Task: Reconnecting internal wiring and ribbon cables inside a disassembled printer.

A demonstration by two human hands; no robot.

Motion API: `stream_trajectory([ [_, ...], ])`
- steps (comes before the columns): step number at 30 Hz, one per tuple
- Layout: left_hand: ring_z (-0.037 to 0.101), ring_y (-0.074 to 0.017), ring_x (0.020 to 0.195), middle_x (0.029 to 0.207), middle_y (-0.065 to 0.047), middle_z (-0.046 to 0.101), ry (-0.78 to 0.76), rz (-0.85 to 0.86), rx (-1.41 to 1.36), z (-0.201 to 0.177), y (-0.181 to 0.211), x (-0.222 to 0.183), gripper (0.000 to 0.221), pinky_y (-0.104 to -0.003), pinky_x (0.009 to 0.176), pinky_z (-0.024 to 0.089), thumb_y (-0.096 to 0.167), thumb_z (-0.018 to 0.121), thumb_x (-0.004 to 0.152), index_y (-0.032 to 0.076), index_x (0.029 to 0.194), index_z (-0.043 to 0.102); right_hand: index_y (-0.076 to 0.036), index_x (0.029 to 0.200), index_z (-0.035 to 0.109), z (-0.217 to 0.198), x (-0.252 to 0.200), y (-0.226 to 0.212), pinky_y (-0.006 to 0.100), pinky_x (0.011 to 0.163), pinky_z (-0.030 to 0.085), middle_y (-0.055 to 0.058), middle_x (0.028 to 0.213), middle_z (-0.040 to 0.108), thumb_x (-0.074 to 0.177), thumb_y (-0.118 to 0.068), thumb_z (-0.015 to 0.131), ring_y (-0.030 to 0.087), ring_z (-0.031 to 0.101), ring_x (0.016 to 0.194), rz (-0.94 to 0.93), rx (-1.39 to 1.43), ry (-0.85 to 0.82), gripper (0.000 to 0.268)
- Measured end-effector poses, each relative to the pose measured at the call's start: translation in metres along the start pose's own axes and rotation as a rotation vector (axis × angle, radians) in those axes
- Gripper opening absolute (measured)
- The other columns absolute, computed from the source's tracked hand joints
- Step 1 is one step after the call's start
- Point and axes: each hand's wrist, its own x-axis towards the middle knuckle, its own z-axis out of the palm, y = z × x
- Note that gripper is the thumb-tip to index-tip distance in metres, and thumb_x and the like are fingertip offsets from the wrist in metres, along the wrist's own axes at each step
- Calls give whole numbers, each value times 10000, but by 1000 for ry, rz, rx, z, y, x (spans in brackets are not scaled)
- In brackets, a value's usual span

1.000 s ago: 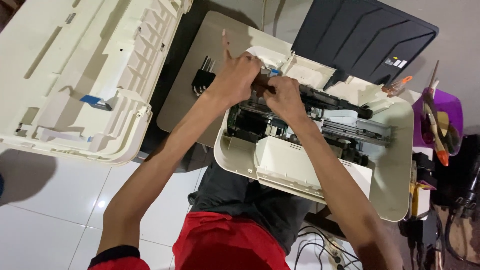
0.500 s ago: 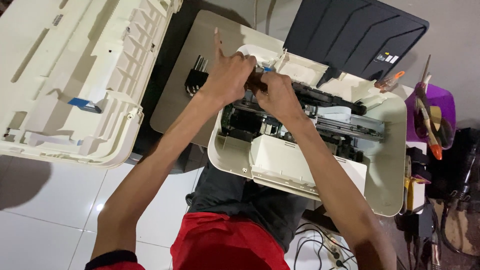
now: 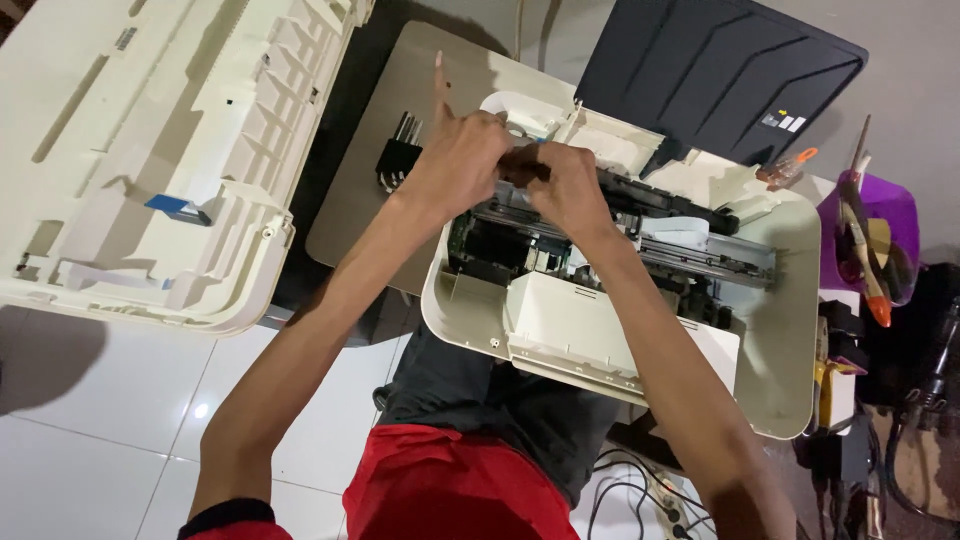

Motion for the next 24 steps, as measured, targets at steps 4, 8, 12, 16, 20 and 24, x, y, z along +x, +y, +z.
stream_trajectory([
  [4, 591, -213, 524, 614, -25, 537, 7, -8, -71, -3, -5, -1, 85, -512, 716, 444, 2, 627, 802, 83, 780, 639, 11, 1008, 720, -3, 0, -7, 370, 483, 349, 121, 693, 628, 961, 54, 623, 222, 512, 519, -25, 9, 0, 115],
  [8, 612, -232, 538, 594, -46, 553, -20, 4, -85, -13, -3, 0, 125, -518, 734, 461, 9, 648, 821, 92, 729, 628, -20, 776, 557, 0, -3, 18, 356, 518, 265, 61, 585, 468, 937, 19, 633, 137, 342, 539, 41, -9, -36, 182],
  [12, 632, -254, 557, 585, -51, 569, -52, -7, -96, -7, -5, 2, 133, -621, 844, 427, 28, 683, 793, 86, 691, 620, -129, 677, 543, 5, -2, 33, 263, 497, 286, -37, 535, 462, 938, -32, 671, 86, 343, 468, 122, 44, -81, 306],
  [16, 615, -261, 541, 560, -72, 551, -60, -37, -164, -14, -2, 2, 152, -637, 893, 416, 31, 672, 800, 71, 669, 606, -145, 672, 506, -2, 1, 0, 280, 494, 281, -51, 520, 395, 958, -37, 643, 79, 306, 467, 116, 46, -112, 335],
  [20, 619, -243, 562, 562, -84, 557, -65, -21, -155, -35, 4, 1, 118, -545, 877, 476, 10, 644, 772, 72, 684, 598, -161, 637, 450, -17, 3, -87, 318, 517, 288, -51, 529, 372, 906, -55, 648, 102, 306, 496, 158, 59, -84, 351],
  [24, 586, -232, 525, 535, -33, 525, -57, -14, -76, -15, 2, 3, 152, -556, 900, 440, 5, 612, 744, 138, 676, 586, -157, 619, 409, -15, 5, -86, 313, 525, 311, -42, 540, 351, 868, -79, 654, 109, 321, 515, 200, 29, -19, 357],
])
